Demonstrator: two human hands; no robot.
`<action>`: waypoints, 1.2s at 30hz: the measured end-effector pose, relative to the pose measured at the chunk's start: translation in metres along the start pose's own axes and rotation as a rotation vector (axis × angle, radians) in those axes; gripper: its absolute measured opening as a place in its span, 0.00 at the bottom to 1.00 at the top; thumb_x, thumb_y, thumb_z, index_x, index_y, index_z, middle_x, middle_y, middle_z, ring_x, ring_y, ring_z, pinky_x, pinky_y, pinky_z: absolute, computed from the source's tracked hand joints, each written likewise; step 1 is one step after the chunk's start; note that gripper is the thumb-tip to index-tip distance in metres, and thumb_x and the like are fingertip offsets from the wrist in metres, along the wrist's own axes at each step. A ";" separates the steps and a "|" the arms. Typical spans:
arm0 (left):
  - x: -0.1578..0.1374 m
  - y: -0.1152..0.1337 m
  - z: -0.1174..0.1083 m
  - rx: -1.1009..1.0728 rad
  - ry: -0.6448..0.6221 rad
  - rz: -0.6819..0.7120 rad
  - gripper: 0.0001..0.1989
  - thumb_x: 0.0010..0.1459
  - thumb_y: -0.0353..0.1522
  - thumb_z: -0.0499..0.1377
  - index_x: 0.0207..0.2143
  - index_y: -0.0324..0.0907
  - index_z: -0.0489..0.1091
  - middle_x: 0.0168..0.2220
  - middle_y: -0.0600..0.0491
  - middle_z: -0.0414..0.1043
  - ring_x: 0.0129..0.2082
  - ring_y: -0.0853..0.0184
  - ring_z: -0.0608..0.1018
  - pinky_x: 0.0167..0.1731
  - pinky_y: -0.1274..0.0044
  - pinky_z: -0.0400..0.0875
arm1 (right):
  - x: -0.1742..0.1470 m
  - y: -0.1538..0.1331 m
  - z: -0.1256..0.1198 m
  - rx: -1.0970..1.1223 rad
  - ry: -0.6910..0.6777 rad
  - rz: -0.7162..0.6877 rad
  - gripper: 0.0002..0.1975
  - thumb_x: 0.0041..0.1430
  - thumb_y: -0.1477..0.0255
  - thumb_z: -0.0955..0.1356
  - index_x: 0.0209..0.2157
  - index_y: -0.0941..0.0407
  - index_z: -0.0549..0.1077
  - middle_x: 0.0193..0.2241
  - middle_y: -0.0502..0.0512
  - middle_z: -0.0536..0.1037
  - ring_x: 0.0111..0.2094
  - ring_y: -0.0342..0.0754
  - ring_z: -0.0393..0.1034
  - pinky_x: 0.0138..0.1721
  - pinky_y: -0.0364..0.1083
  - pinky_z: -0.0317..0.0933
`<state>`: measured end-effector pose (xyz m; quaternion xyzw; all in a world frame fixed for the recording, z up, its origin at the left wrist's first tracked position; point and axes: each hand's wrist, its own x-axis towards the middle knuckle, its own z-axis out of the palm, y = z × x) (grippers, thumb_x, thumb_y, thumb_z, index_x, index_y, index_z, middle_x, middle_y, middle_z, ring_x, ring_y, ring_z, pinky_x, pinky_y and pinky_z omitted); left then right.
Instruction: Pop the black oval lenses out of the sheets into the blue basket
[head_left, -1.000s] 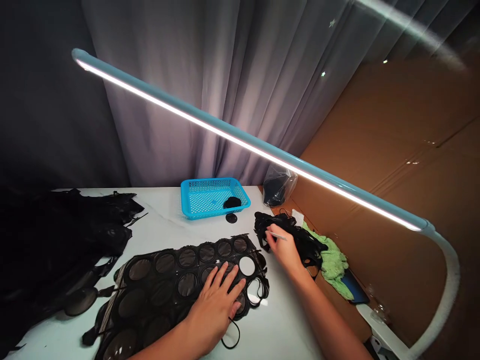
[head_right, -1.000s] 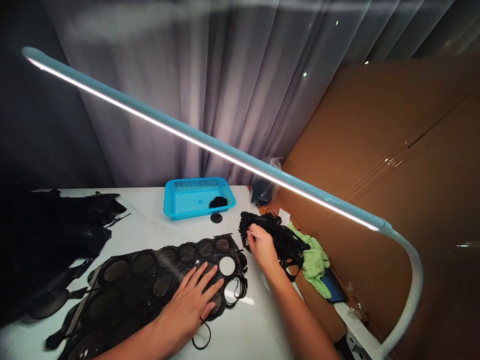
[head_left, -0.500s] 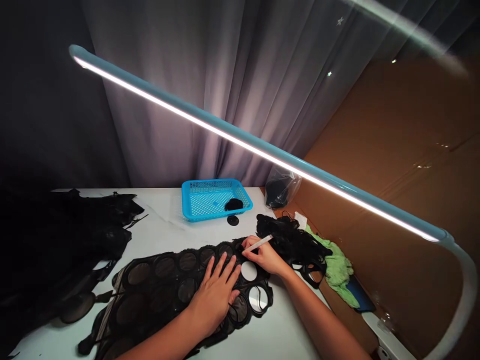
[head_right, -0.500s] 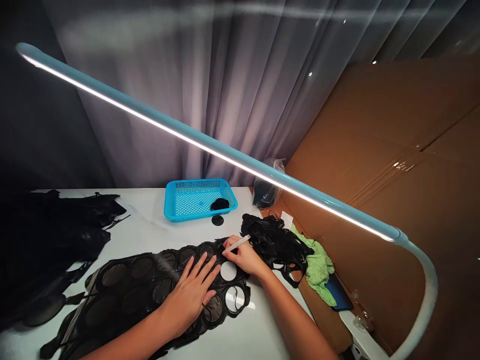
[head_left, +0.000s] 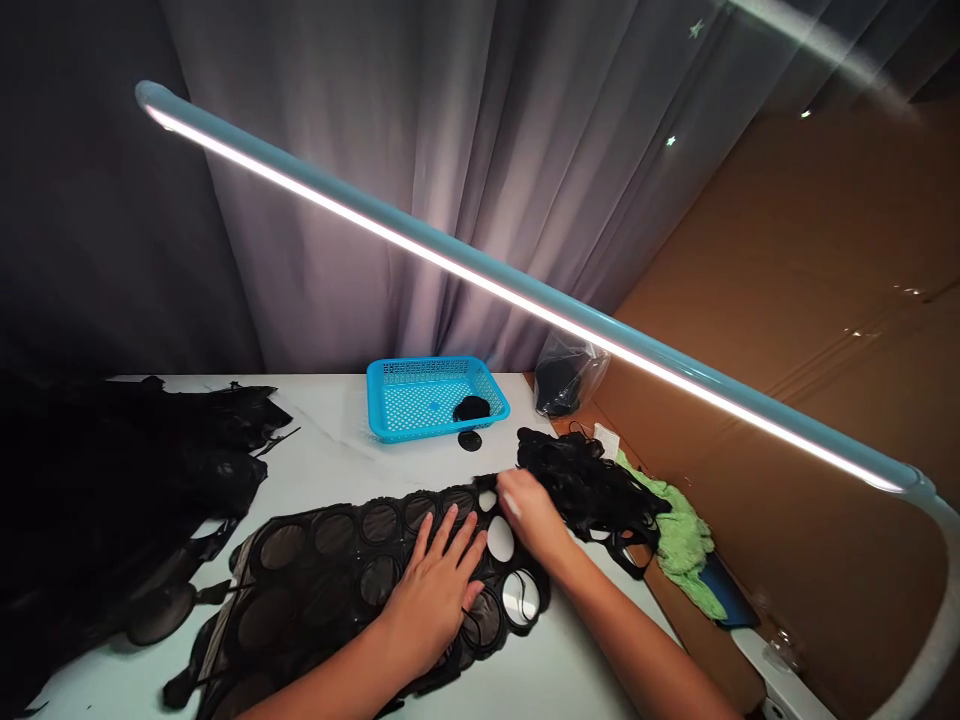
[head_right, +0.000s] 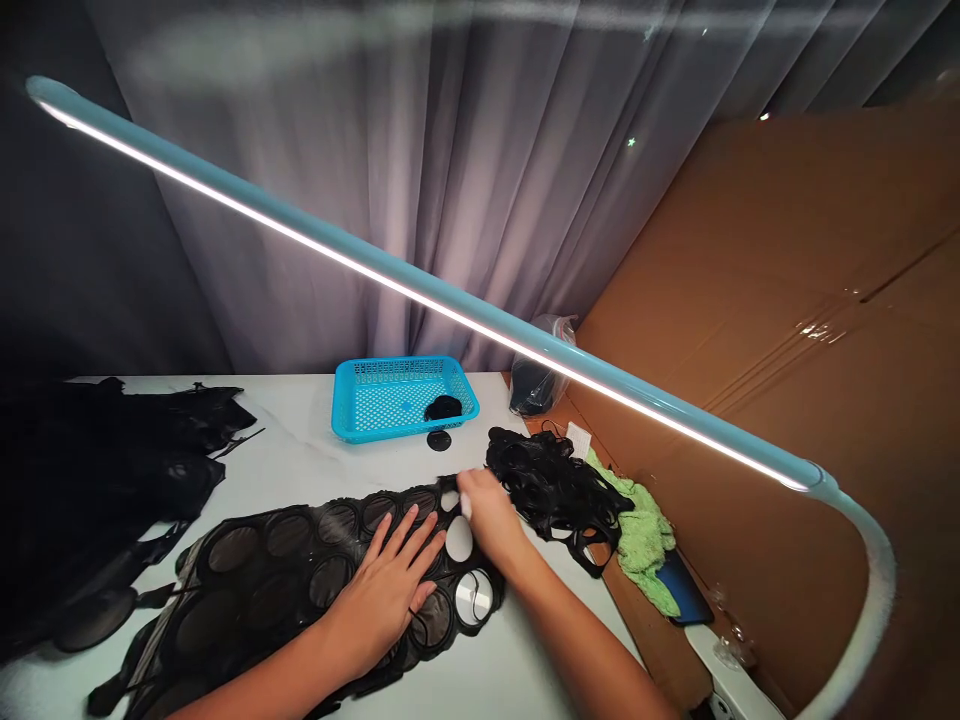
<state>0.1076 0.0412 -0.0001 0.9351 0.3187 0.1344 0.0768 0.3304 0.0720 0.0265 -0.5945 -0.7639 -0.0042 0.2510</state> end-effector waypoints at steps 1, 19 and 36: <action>0.000 0.000 -0.001 -0.002 -0.004 -0.003 0.25 0.66 0.33 0.53 0.64 0.46 0.57 0.67 0.48 0.53 0.67 0.51 0.53 0.61 0.52 0.49 | 0.005 0.008 -0.003 -0.033 0.075 0.065 0.10 0.60 0.81 0.60 0.27 0.54 0.64 0.27 0.53 0.68 0.30 0.49 0.61 0.32 0.45 0.55; -0.038 -0.021 -0.020 0.111 0.050 -0.026 0.25 0.67 0.37 0.53 0.65 0.44 0.57 0.67 0.44 0.53 0.66 0.51 0.54 0.60 0.54 0.55 | 0.018 -0.036 0.010 0.693 -0.352 -0.087 0.08 0.60 0.75 0.68 0.26 0.55 0.68 0.38 0.52 0.72 0.40 0.47 0.67 0.43 0.45 0.60; -0.038 -0.021 -0.017 0.135 0.083 -0.021 0.24 0.68 0.37 0.51 0.65 0.45 0.56 0.66 0.46 0.54 0.66 0.52 0.55 0.60 0.55 0.55 | 0.016 -0.044 0.005 0.569 -0.386 -0.151 0.06 0.62 0.76 0.66 0.30 0.55 0.67 0.39 0.53 0.71 0.39 0.46 0.66 0.41 0.44 0.61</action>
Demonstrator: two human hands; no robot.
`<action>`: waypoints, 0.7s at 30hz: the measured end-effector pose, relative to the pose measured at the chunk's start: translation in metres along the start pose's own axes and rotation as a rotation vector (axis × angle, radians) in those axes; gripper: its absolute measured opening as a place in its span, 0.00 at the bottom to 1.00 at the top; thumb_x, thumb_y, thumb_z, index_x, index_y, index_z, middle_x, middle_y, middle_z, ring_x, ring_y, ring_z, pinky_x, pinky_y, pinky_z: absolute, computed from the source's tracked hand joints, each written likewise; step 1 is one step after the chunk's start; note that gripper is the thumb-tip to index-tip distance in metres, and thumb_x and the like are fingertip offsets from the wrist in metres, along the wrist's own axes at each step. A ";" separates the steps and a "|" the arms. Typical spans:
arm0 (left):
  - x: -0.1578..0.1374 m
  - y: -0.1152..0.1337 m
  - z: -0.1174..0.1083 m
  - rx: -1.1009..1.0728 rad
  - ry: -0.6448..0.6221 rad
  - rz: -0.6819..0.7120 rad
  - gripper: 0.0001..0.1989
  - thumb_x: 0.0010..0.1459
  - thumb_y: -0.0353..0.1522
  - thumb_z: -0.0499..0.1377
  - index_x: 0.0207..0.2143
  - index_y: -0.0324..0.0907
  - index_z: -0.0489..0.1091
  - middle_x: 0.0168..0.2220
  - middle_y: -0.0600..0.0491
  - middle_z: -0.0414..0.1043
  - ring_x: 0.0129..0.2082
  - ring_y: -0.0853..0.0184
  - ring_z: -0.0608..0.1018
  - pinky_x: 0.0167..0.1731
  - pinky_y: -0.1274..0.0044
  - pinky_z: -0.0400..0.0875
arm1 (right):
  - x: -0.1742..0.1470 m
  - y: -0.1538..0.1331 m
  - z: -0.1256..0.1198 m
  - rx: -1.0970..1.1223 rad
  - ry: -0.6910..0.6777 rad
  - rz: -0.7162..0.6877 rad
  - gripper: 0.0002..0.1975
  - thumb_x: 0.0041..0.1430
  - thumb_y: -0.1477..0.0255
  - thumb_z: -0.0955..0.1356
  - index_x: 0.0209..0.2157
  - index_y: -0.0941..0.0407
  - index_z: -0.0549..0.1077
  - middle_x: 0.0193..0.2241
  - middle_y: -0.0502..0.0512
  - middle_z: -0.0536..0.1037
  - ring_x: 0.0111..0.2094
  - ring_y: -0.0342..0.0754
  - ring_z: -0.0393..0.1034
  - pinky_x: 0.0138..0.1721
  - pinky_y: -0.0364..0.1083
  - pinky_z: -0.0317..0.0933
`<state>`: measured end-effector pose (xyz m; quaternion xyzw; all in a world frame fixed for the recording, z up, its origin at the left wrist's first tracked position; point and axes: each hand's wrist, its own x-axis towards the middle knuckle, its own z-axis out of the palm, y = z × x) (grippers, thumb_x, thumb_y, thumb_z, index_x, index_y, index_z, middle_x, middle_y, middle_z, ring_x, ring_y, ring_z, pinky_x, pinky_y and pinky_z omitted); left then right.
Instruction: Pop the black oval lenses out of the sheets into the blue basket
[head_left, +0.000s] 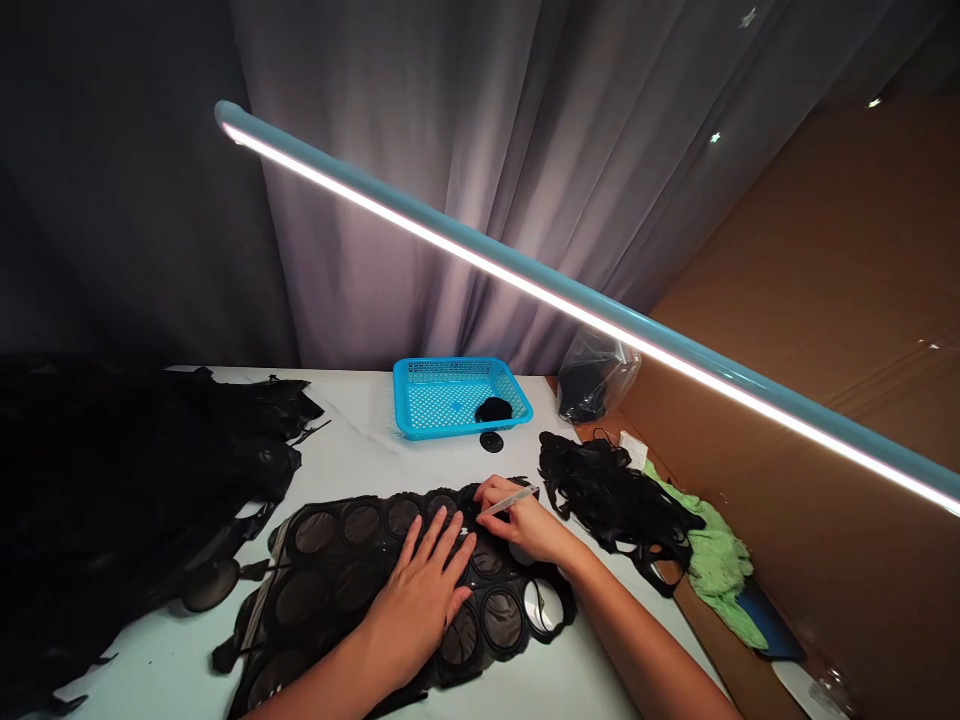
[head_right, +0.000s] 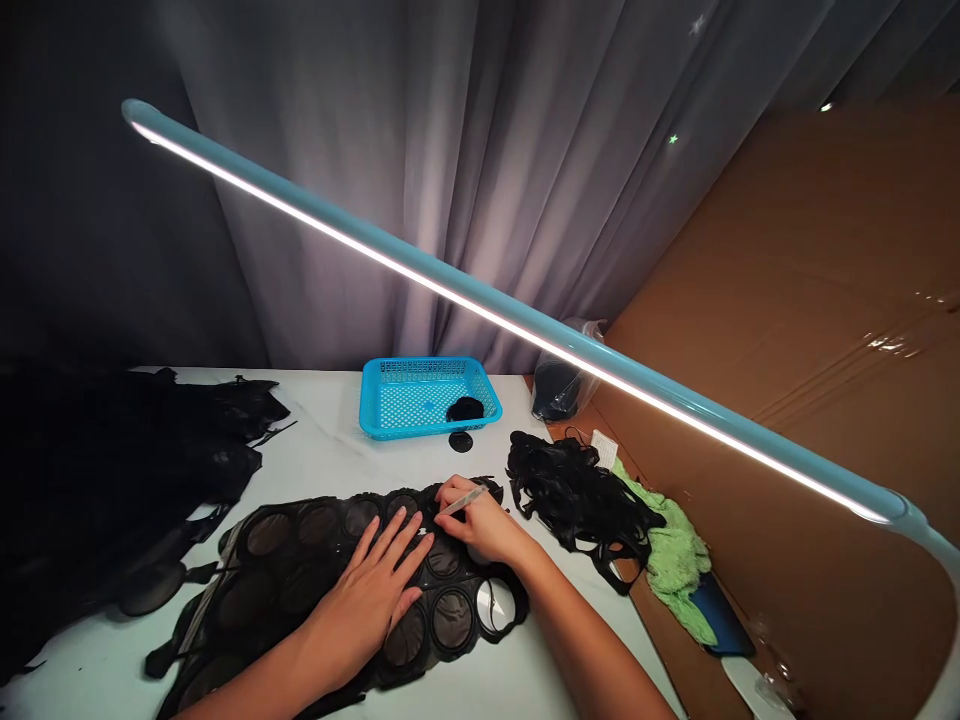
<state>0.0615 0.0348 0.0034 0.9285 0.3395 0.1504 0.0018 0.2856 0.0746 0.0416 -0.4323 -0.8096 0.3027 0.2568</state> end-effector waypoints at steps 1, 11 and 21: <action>0.000 0.000 0.000 -0.002 0.006 0.002 0.24 0.68 0.37 0.51 0.65 0.45 0.56 0.66 0.46 0.55 0.66 0.52 0.54 0.60 0.55 0.54 | 0.000 -0.001 0.003 -0.069 -0.007 -0.027 0.06 0.63 0.77 0.65 0.31 0.55 0.67 0.38 0.54 0.71 0.39 0.47 0.66 0.42 0.45 0.61; 0.000 -0.001 0.003 -0.019 -0.026 -0.007 0.25 0.67 0.36 0.53 0.64 0.47 0.57 0.66 0.46 0.54 0.66 0.50 0.56 0.59 0.52 0.55 | 0.008 0.033 -0.017 -0.318 0.375 0.168 0.10 0.63 0.75 0.59 0.27 0.53 0.59 0.23 0.48 0.65 0.26 0.45 0.59 0.29 0.42 0.54; 0.002 -0.001 -0.003 -0.093 0.000 -0.030 0.23 0.67 0.34 0.53 0.63 0.47 0.59 0.65 0.48 0.57 0.65 0.51 0.58 0.60 0.52 0.56 | -0.049 0.041 -0.084 -0.600 0.745 0.534 0.08 0.59 0.71 0.62 0.26 0.54 0.63 0.22 0.51 0.66 0.24 0.48 0.58 0.28 0.46 0.51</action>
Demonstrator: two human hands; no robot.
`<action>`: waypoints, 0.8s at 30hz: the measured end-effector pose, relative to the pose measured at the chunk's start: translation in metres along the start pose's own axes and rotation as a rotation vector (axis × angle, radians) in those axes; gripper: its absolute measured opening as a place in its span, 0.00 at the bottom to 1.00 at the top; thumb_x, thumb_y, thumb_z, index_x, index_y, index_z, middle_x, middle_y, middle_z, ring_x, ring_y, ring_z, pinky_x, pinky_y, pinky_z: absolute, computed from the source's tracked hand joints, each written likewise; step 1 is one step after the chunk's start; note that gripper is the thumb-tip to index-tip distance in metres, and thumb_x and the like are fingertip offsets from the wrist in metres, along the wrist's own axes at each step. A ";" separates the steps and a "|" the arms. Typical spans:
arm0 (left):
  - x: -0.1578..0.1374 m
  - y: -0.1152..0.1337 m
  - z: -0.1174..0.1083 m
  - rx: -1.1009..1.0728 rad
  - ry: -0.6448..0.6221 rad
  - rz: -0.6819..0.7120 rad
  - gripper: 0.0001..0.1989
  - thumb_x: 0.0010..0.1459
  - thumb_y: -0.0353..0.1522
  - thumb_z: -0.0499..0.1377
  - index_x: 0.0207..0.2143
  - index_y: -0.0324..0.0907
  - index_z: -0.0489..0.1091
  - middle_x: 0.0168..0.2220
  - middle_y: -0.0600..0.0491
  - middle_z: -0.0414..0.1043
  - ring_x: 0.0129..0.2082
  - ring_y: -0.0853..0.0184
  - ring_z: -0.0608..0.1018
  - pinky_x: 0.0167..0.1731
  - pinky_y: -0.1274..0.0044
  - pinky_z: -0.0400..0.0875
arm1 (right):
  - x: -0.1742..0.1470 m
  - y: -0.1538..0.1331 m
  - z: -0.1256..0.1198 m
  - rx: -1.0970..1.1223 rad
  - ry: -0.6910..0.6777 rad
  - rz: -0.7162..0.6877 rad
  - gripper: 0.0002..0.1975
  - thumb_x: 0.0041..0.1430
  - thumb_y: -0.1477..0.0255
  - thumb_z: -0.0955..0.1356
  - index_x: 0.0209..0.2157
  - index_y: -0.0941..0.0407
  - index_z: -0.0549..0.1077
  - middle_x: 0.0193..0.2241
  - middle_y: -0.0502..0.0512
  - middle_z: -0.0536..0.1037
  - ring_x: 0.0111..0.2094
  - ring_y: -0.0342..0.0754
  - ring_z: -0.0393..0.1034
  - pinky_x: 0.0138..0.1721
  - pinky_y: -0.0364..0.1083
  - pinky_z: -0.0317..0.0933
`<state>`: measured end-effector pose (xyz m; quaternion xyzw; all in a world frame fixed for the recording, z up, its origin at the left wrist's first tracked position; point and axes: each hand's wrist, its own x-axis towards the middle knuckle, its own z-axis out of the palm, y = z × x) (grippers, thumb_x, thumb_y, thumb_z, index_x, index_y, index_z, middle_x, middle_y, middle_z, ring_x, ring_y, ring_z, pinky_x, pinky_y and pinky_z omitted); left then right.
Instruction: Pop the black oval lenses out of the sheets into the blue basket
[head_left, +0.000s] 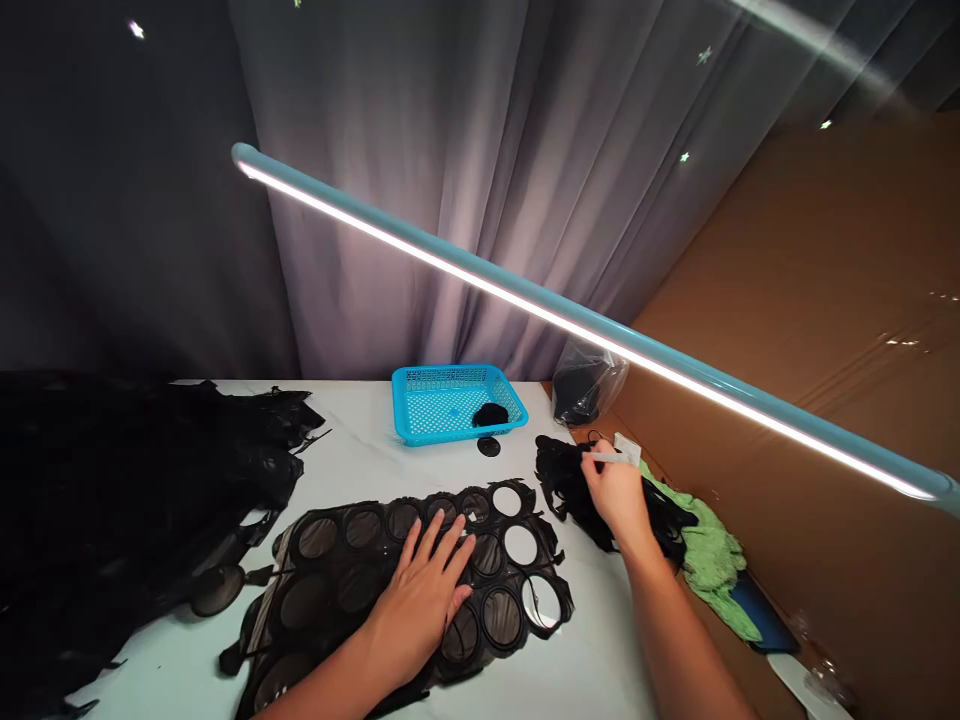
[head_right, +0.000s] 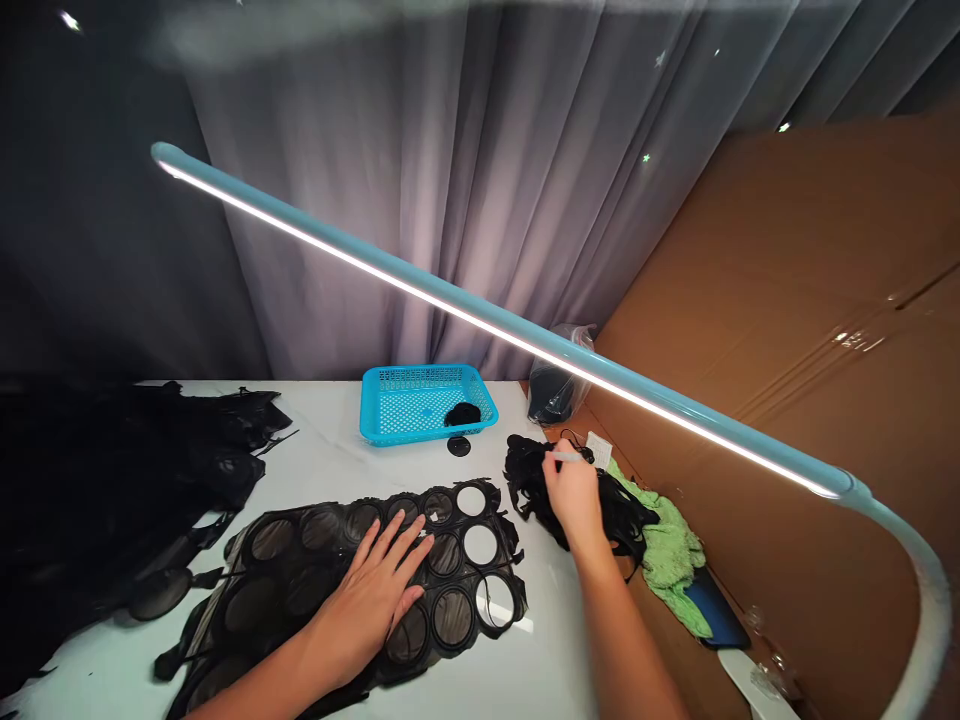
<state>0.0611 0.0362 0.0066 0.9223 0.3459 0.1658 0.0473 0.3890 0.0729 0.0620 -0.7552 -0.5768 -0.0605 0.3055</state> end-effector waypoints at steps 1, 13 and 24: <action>0.001 -0.001 0.001 -0.009 0.004 0.002 0.22 0.67 0.34 0.53 0.62 0.47 0.60 0.65 0.49 0.58 0.65 0.52 0.58 0.60 0.53 0.55 | 0.000 0.005 -0.006 -0.071 0.025 0.022 0.07 0.57 0.72 0.63 0.26 0.54 0.64 0.24 0.54 0.67 0.26 0.50 0.60 0.29 0.46 0.52; 0.002 -0.002 0.008 -0.030 0.023 0.083 0.21 0.67 0.32 0.52 0.62 0.42 0.61 0.63 0.48 0.61 0.64 0.59 0.60 0.60 0.64 0.62 | -0.044 -0.085 0.052 0.744 -0.630 -0.187 0.07 0.53 0.75 0.70 0.24 0.56 0.69 0.31 0.53 0.76 0.34 0.47 0.69 0.36 0.45 0.60; 0.003 -0.002 0.005 -0.067 0.043 0.089 0.21 0.69 0.33 0.51 0.63 0.43 0.59 0.63 0.48 0.61 0.65 0.59 0.59 0.61 0.63 0.60 | -0.046 -0.084 0.056 0.773 -0.649 -0.183 0.07 0.52 0.76 0.71 0.24 0.56 0.70 0.32 0.53 0.76 0.36 0.48 0.70 0.40 0.46 0.61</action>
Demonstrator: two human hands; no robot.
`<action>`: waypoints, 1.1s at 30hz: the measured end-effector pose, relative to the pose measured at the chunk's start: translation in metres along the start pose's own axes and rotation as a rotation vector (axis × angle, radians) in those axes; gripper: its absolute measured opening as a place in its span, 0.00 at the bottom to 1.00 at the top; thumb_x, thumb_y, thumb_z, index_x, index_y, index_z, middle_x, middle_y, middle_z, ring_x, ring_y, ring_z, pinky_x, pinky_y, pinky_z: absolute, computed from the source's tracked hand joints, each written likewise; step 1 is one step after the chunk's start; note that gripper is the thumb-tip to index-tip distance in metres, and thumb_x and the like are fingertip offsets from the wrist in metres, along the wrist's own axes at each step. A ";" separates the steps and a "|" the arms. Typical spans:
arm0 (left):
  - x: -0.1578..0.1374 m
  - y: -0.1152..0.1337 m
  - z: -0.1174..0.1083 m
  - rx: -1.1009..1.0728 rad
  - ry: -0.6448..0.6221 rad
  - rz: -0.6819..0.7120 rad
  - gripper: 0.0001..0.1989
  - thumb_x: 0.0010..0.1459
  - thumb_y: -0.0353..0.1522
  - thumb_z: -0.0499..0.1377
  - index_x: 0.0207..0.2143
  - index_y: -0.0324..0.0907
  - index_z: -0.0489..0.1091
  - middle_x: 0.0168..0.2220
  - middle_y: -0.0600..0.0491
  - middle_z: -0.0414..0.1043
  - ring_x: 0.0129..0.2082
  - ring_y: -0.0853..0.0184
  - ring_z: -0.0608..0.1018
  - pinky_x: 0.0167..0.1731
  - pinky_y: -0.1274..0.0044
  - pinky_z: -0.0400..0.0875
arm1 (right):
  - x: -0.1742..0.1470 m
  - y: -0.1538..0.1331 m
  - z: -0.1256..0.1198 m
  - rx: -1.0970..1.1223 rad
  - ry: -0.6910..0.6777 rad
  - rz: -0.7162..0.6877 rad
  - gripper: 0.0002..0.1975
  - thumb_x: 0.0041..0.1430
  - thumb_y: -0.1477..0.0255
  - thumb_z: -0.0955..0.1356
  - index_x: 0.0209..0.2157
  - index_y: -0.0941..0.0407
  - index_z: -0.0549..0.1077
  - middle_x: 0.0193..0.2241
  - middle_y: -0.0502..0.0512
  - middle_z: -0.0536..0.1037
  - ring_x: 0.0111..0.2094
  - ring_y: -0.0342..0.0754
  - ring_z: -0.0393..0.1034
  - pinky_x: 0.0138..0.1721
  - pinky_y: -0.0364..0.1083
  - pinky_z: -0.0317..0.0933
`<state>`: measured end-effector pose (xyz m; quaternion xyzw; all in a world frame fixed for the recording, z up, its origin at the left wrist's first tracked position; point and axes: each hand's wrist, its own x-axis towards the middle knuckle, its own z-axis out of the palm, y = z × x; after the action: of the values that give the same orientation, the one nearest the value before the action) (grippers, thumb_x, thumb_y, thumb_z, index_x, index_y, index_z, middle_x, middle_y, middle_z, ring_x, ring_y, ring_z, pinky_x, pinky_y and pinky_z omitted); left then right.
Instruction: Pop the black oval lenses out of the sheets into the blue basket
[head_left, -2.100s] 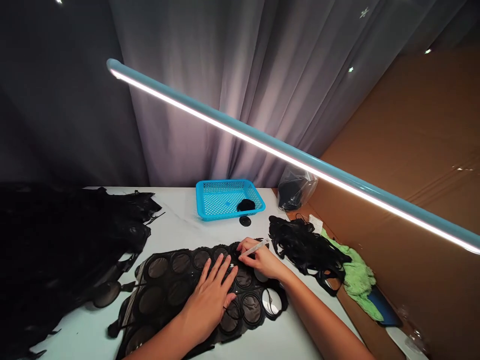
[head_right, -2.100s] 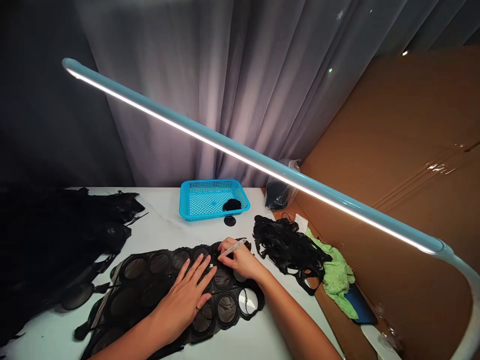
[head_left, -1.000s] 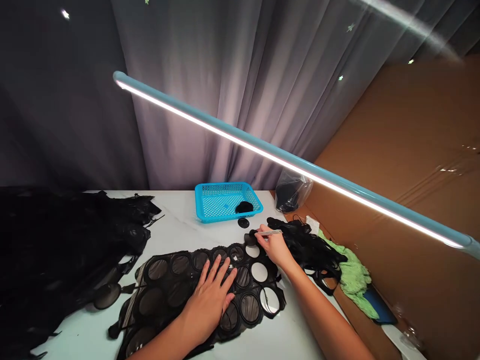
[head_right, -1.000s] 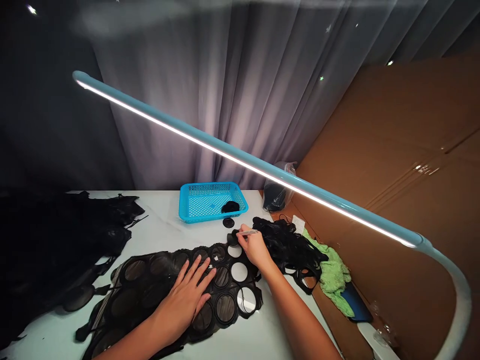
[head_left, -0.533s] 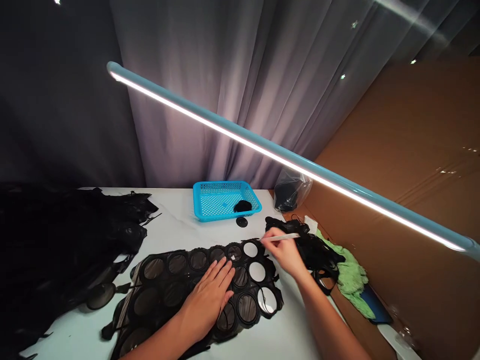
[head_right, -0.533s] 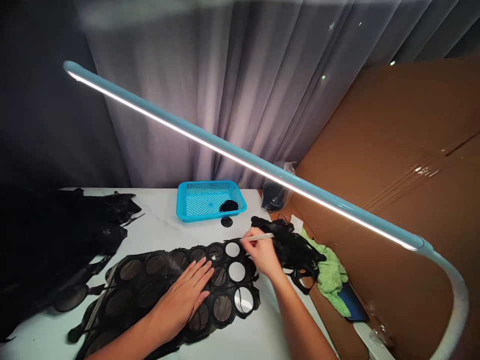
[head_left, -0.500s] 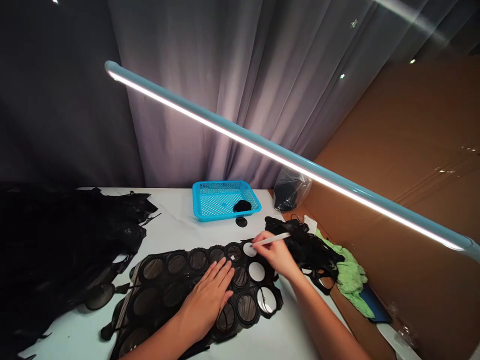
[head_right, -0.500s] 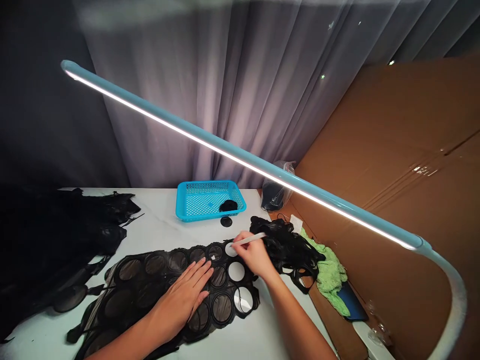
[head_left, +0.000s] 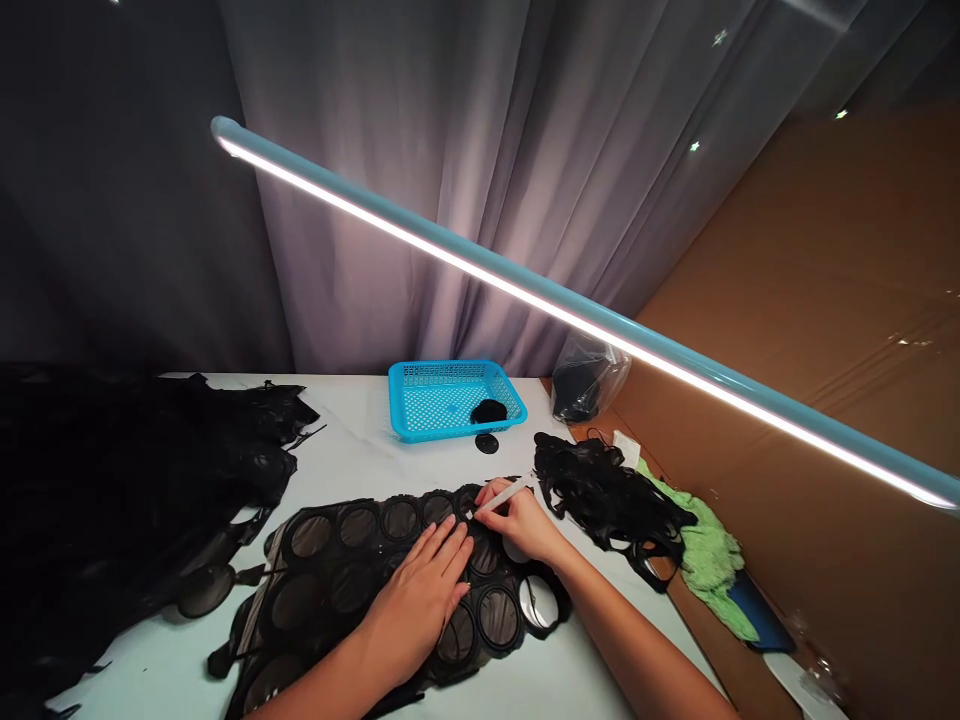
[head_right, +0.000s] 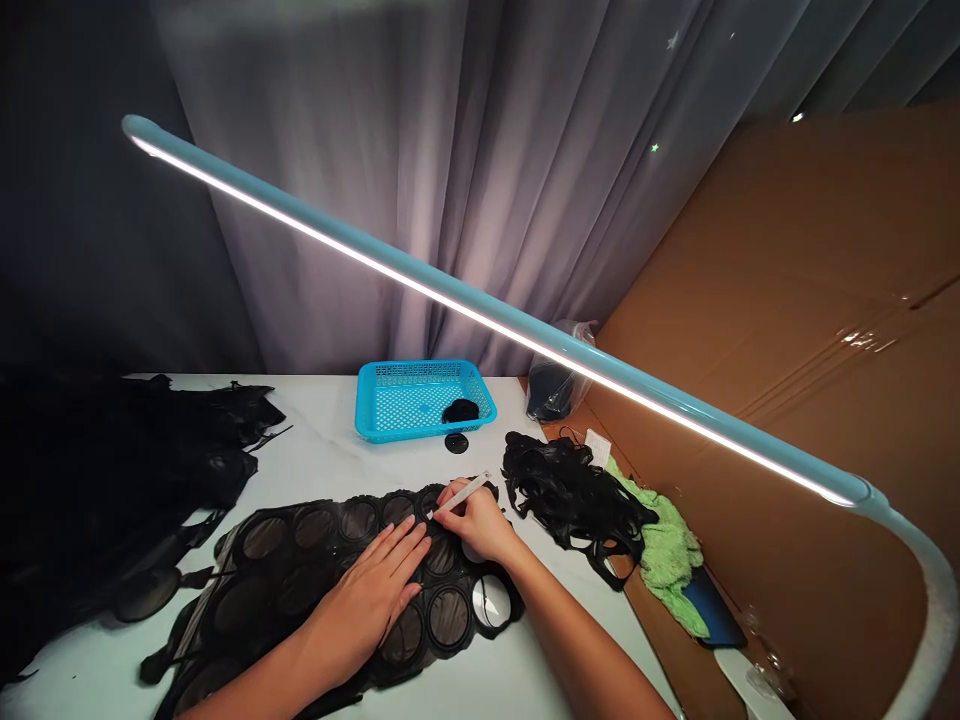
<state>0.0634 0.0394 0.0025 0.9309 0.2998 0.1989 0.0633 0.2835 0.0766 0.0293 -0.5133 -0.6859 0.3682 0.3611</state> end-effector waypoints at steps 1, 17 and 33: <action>0.000 0.000 0.000 -0.002 -0.002 -0.001 0.21 0.69 0.34 0.50 0.63 0.43 0.59 0.63 0.48 0.61 0.65 0.59 0.59 0.60 0.63 0.60 | 0.000 0.001 0.000 0.000 -0.005 0.000 0.07 0.53 0.76 0.71 0.24 0.56 0.70 0.32 0.53 0.76 0.36 0.48 0.70 0.40 0.46 0.61; -0.001 -0.002 0.004 0.028 -0.019 0.004 0.21 0.69 0.34 0.50 0.62 0.41 0.60 0.63 0.48 0.61 0.65 0.58 0.60 0.61 0.63 0.60 | 0.003 0.004 -0.021 -0.725 0.198 -0.161 0.08 0.62 0.76 0.64 0.28 0.54 0.67 0.27 0.55 0.72 0.32 0.51 0.64 0.38 0.49 0.53; -0.030 0.016 -0.002 0.041 -0.154 0.040 0.29 0.64 0.31 0.55 0.66 0.50 0.53 0.67 0.51 0.52 0.67 0.54 0.54 0.61 0.57 0.56 | -0.063 -0.023 0.013 -0.058 -0.080 0.074 0.04 0.60 0.74 0.66 0.30 0.54 0.72 0.32 0.50 0.77 0.35 0.47 0.69 0.37 0.44 0.59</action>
<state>0.0490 0.0085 -0.0015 0.9503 0.2796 0.1217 0.0630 0.2758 0.0093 0.0362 -0.5334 -0.6907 0.3817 0.3046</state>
